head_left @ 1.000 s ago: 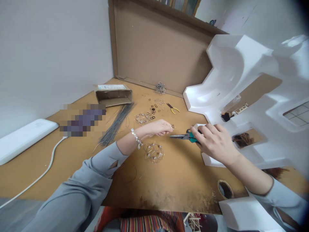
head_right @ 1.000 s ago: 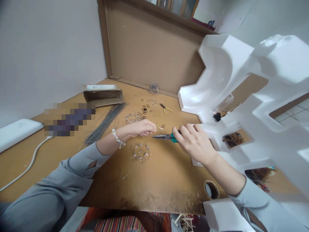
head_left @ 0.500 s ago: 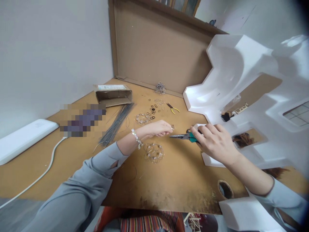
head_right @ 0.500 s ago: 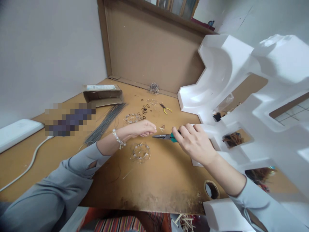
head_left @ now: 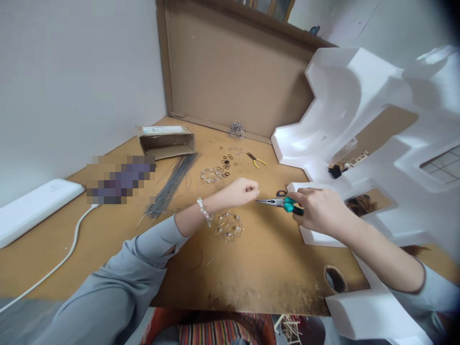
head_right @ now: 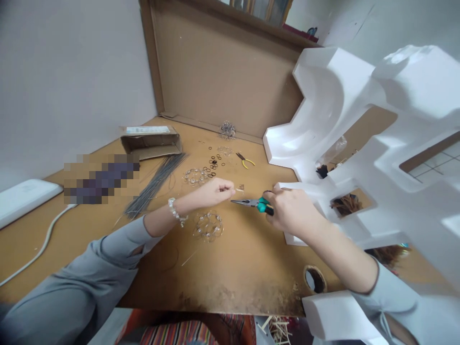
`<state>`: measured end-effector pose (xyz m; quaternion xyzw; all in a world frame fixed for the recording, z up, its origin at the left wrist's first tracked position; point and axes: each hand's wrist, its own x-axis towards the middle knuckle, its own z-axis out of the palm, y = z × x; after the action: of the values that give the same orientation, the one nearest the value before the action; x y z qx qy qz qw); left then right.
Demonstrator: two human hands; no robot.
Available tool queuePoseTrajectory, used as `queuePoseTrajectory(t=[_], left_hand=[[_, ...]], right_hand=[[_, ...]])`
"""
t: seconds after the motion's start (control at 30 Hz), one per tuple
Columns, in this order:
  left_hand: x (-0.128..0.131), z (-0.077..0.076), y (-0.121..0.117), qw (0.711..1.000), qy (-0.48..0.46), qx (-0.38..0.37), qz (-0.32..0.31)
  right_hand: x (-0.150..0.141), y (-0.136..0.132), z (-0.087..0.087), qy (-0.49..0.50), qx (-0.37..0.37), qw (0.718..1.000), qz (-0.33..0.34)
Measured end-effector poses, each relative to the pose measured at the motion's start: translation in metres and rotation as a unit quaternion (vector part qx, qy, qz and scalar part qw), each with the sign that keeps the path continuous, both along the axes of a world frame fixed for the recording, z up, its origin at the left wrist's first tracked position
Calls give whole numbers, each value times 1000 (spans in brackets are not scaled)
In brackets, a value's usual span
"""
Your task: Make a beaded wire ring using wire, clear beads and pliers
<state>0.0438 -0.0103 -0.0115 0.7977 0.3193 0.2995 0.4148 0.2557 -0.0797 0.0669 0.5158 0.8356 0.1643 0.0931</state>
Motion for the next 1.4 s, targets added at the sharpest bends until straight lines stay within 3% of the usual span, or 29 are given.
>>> queuePoseTrajectory(t=[0.1, 0.2, 0.3, 0.37, 0.47, 0.57, 0.63, 0.73, 0.83, 0.9, 1.07, 1.2, 1.27, 1.3, 1.4], left_hand=[[0, 4, -9, 994, 34, 102, 21], [-3, 9, -13, 980, 75, 182, 8], [-7, 14, -12, 973, 87, 211, -31], [-10, 18, -9, 978, 68, 182, -77], [-13, 17, -2, 990, 9, 37, -135], [-14, 8, 7, 982, -35, -104, -155], [-15, 2, 14, 979, -47, -131, -147], [-16, -2, 20, 989, -49, -94, -99], [-18, 1, 20, 996, -12, -39, -83], [-19, 6, 17, 995, 22, -18, -101], [-21, 17, 4, 987, 67, 21, -148], [-20, 18, -1, 984, 83, 51, -149], [-20, 17, -2, 981, 99, 59, -157], [-21, 16, -2, 979, 106, 63, -162], [-28, 13, -2, 975, 127, 77, -165]], right_hand=[[9, 5, 0, 109, -150, 980, -75], [14, 9, -1, 225, -306, 919, -102], [17, 11, -4, 279, -366, 882, -102], [18, 11, -6, 291, -378, 873, -101], [19, 12, -7, 313, -392, 860, -95], [22, 13, -9, 345, -402, 846, -64], [25, 13, -15, 361, -409, 836, -49], [28, 12, -36, 333, -387, 856, -82], [21, 9, -67, 185, -237, 939, -165], [12, 7, -89, 104, -151, 970, -162], [-3, 1, -127, 81, -84, 986, -118], [0, 3, -132, 157, -69, 981, -94], [-1, 8, -123, 262, -77, 959, -77], [-4, 10, -117, 335, -91, 935, -74], [-21, 17, -96, 546, -192, 807, -117]])
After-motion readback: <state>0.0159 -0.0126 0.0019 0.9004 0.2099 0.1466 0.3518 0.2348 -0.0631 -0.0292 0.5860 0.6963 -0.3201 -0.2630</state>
